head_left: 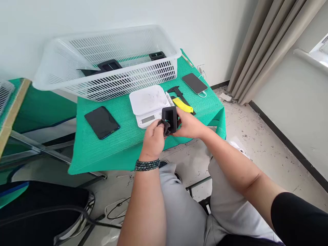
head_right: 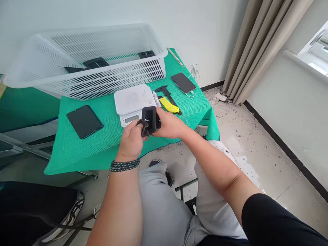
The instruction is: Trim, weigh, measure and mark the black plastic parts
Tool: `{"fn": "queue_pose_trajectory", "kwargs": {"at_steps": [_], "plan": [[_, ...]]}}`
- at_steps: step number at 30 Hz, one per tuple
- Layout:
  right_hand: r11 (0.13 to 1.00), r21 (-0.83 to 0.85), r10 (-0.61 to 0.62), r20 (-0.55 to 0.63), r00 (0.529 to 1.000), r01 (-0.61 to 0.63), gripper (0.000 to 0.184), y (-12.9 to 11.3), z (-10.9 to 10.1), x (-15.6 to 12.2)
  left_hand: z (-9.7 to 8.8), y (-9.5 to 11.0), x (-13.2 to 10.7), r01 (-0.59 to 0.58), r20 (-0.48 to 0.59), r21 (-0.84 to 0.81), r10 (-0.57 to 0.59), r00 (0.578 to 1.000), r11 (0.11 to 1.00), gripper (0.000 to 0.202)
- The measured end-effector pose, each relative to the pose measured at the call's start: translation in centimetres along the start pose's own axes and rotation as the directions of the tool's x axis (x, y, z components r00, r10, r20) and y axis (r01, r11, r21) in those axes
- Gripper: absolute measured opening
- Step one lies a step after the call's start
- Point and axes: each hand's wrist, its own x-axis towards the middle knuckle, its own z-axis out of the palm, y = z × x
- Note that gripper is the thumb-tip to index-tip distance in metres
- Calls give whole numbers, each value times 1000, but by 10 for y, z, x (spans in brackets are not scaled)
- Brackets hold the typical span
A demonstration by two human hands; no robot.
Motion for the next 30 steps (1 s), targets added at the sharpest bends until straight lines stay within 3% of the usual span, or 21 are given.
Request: {"fn": "queue_pose_trajectory", "kwargs": {"at_steps": [6, 12, 18, 21, 24, 27, 30], "plan": [[985, -104, 122, -125, 985, -135, 50, 0, 0, 2, 18, -7, 1, 1, -72, -130, -11, 997, 992, 23], [962, -180, 177, -172, 969, -208, 49, -1, 1, 0, 19, -15, 4, -33, -105, -60, 27, 994, 998, 26], [997, -71, 20, -70, 997, -25, 50, 1, -5, 0, 9, -18, 3, -111, -82, 115, 121, 989, 987, 27], [995, 93, 20, 92, 996, -29, 55, 1, -13, -2, 2, -13, 4, -70, -100, 128, 83, 992, 989, 24], [988, 152, -10, 235, 972, -26, 47, 0, -17, -4, -3, -7, 5, -103, -125, 143, 121, 985, 984, 20], [993, 116, -51, 168, 984, 32, 40, 0, -14, -3, -4, -5, 7, -104, -136, 102, 118, 984, 989, 19], [993, 108, -50, 109, 993, 38, 38, -1, -11, -1, 1, -5, 6, -16, -172, -15, 13, 985, 1000, 19]]}}
